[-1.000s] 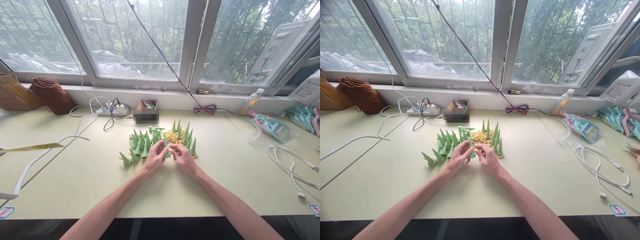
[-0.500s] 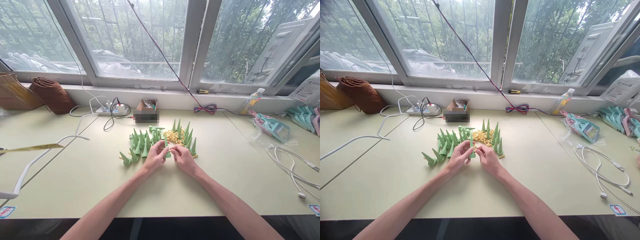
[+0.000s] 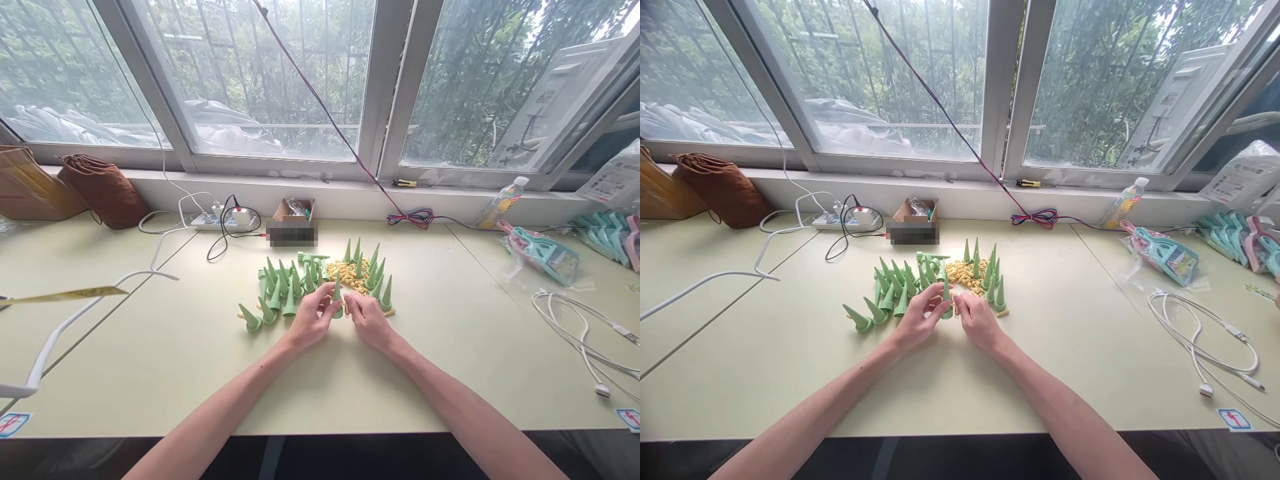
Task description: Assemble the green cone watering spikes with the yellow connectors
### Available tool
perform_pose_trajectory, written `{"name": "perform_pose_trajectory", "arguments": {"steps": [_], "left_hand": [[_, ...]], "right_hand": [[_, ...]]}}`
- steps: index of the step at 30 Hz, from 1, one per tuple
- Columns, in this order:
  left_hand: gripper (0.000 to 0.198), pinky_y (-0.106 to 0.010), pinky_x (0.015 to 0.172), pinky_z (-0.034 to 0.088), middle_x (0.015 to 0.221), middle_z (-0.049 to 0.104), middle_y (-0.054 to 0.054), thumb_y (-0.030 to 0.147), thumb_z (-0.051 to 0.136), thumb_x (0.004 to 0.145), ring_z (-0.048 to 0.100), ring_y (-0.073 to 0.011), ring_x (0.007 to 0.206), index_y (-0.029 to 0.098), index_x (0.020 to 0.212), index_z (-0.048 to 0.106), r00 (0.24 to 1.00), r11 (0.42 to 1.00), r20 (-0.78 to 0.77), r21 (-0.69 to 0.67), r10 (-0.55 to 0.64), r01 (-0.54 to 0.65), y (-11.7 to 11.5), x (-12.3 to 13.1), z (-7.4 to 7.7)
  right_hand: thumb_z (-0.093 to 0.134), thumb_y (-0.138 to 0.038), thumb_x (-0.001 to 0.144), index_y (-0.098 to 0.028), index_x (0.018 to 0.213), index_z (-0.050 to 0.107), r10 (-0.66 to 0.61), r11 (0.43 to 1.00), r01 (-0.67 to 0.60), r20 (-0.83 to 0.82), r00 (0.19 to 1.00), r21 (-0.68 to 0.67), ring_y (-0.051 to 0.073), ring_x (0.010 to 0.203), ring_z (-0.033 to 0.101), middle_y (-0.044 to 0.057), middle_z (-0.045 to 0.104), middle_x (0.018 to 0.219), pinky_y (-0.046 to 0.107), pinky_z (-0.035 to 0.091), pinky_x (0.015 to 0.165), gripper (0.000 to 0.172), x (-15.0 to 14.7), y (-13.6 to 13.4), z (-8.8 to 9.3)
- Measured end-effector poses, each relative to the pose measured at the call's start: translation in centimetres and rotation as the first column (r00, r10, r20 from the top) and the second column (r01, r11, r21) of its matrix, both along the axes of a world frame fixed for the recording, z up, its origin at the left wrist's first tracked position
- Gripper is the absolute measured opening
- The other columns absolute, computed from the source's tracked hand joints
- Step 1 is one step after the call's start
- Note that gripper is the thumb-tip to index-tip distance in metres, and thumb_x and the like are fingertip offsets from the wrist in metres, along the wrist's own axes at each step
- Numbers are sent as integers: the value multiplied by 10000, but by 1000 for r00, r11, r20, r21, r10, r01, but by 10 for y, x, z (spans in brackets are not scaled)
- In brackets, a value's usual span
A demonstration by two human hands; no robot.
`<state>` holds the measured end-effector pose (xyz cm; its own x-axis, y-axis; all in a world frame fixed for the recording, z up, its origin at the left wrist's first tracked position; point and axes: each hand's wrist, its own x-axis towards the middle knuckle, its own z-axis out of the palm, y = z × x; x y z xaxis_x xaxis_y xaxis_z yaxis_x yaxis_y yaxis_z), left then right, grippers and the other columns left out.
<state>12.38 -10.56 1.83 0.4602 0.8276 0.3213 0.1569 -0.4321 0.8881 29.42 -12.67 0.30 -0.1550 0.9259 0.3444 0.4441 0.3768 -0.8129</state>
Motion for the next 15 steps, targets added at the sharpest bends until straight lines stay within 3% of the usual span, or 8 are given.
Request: {"name": "perform_pose_trajectory", "arguments": {"steps": [4, 8, 11, 15], "left_hand": [[270, -249, 628, 502, 903, 626, -42, 363, 535, 938, 607, -131, 713, 188, 1141, 569, 1000, 1000, 18, -10, 13, -13, -1, 2, 1], [288, -207, 534, 472, 894, 625, -43, 406, 575, 912, 591, -119, 685, 187, 1100, 566, 989, 986, 141, -164, 51, -27, -2, 6, 4], [340, -175, 402, 388, 881, 605, -36, 442, 612, 880, 511, -86, 586, 180, 1089, 557, 965, 955, 243, -297, 93, -17, -2, 7, 8], [367, -177, 405, 414, 922, 597, -50, 430, 645, 862, 501, -87, 615, 163, 1102, 570, 942, 929, 322, -369, 98, 29, -1, 5, 11]], "right_hand": [[348, -424, 1018, -193, 666, 479, -14, 1000, 14, -33, 999, -10, 128, 535, 451, -12, 484, 583, 259, 334, 540, 441, -2, -1, -1], [422, -406, 997, -189, 774, 529, -52, 999, 53, -104, 993, 6, 117, 517, 417, -29, 466, 602, 252, 323, 503, 329, -5, -4, 3], [509, -376, 962, -183, 970, 571, -2, 1000, 5, -160, 987, 14, 113, 542, 486, -3, 558, 736, 244, 371, 498, 202, -5, -6, 5], [535, -346, 947, -186, 1094, 564, 72, 997, -68, -226, 971, 25, 131, 592, 571, 25, 594, 818, 256, 460, 524, 220, -4, -7, 5]]}}
